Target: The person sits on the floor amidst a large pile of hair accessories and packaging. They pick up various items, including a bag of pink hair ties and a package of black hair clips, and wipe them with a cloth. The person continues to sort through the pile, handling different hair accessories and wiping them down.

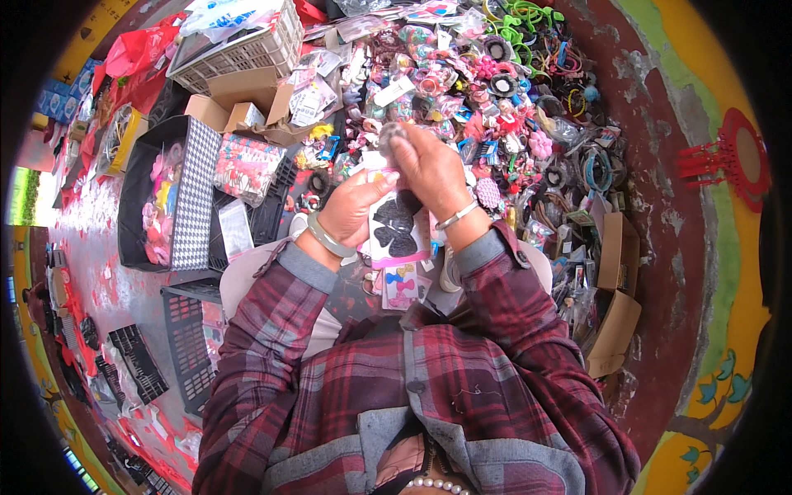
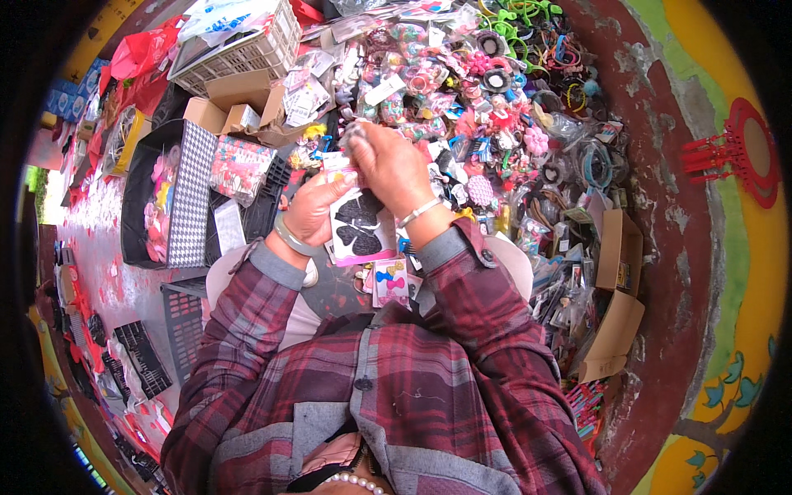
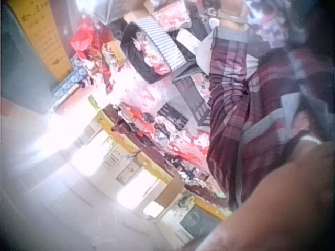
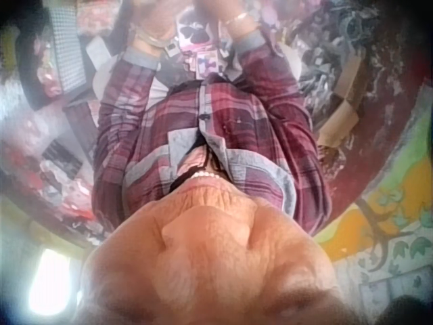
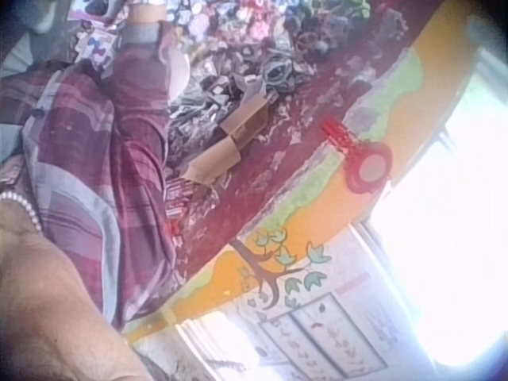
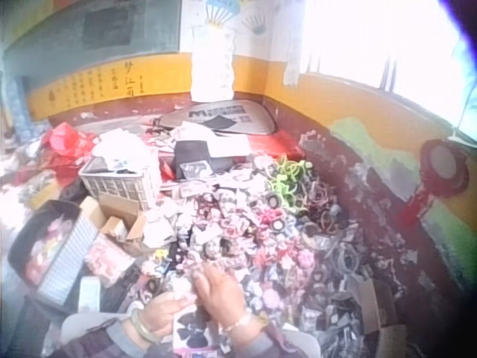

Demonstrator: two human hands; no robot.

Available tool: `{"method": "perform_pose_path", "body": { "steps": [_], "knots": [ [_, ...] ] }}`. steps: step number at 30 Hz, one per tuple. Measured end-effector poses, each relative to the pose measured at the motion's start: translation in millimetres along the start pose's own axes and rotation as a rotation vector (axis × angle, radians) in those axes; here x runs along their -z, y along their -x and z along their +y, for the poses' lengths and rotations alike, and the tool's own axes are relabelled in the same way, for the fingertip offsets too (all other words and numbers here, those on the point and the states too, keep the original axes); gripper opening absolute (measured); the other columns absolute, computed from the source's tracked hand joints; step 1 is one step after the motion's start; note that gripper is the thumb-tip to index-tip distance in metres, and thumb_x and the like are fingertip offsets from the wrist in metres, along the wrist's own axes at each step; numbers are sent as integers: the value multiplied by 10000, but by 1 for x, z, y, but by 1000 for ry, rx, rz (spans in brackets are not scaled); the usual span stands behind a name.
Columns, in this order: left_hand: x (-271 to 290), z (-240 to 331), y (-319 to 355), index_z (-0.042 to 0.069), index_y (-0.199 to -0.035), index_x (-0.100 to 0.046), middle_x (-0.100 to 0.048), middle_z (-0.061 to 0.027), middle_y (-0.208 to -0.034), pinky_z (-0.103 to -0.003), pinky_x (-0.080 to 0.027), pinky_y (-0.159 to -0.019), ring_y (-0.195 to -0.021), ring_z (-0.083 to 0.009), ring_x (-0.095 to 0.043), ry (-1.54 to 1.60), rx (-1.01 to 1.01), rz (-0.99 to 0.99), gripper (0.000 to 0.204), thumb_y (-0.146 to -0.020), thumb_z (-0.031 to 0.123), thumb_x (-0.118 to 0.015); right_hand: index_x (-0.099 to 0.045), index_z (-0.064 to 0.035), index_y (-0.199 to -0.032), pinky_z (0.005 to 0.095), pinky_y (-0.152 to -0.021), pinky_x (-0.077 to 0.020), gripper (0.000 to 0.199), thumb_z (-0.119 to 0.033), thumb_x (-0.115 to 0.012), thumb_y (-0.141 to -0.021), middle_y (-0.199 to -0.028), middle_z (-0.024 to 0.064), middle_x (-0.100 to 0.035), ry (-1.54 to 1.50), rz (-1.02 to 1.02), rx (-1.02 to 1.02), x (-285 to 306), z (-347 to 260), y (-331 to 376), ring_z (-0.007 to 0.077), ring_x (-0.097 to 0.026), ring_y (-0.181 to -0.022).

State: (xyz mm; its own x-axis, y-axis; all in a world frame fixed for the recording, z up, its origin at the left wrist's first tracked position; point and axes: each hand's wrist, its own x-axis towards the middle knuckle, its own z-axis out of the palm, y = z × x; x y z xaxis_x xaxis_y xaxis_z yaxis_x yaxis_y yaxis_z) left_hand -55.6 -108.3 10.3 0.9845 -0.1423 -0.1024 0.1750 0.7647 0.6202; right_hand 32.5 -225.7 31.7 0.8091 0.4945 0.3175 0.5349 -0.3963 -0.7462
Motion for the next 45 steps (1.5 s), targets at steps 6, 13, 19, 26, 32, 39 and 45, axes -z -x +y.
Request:
{"method": "perform_pose_path", "body": {
  "steps": [6,13,19,26,32,39,45],
  "knots": [
    [16,20,-6,-36,-1187,-426,-540,-142,-1114,-386,-412,-902,-1013,-254,-536,234,-188,194,352,-902,169,-406,-572,-15,-1021,233,-582,-447,228,-177,-485,-886,-758,22,-604,-649,303,-134,16,24,-12,81,-536,-641],
    [8,18,-9,34,-1055,-528,-584,-89,-996,-334,-452,-815,-898,-208,-574,234,-222,417,325,-914,297,-401,-509,-68,-1137,410,-936,-350,411,-151,-596,-744,-1168,126,-499,99,-47,524,-16,-26,22,293,-453,-1121],
    [4,31,-12,19,-1266,-370,-442,-132,-1252,-376,-325,-983,-1154,-253,-423,146,-398,293,407,-935,232,-266,-504,-78,-1140,429,-944,-327,399,-201,-584,-768,-1197,138,-475,197,-20,412,-17,-20,21,307,-425,-1144],
    [13,42,-9,-8,-1246,-377,-457,-143,-1231,-406,-328,-974,-1124,-265,-449,238,-425,227,401,-931,230,-312,-510,-41,-1110,363,-807,-436,318,-164,-541,-819,-1031,192,-559,-47,32,118,-23,6,14,328,-542,-956],
    [12,65,-1,16,-1273,-355,-411,-139,-1276,-426,-297,-1000,-1174,-284,-400,181,-588,188,412,-919,224,-326,-505,-19,-1108,330,-643,-503,335,-268,-386,-919,-961,103,-599,-1337,40,-788,2,41,-3,214,-596,-779],
    [4,54,-5,15,-1272,-358,-399,-124,-1281,-404,-299,-1000,-1173,-244,-397,98,-543,153,401,-920,204,-331,-457,-28,-1164,366,-800,-468,397,-303,-479,-879,-1047,111,-564,-1613,-292,-558,-5,20,0,232,-558,-935],
    [12,44,-10,12,-1250,-389,-415,-121,-1265,-377,-316,-992,-1175,-220,-393,-22,-509,247,388,-927,224,-355,-520,-35,-1070,292,-552,-517,308,-16,-561,-766,-871,53,-604,-1208,-341,-567,7,-2,7,148,-603,-696]
  ]
}}
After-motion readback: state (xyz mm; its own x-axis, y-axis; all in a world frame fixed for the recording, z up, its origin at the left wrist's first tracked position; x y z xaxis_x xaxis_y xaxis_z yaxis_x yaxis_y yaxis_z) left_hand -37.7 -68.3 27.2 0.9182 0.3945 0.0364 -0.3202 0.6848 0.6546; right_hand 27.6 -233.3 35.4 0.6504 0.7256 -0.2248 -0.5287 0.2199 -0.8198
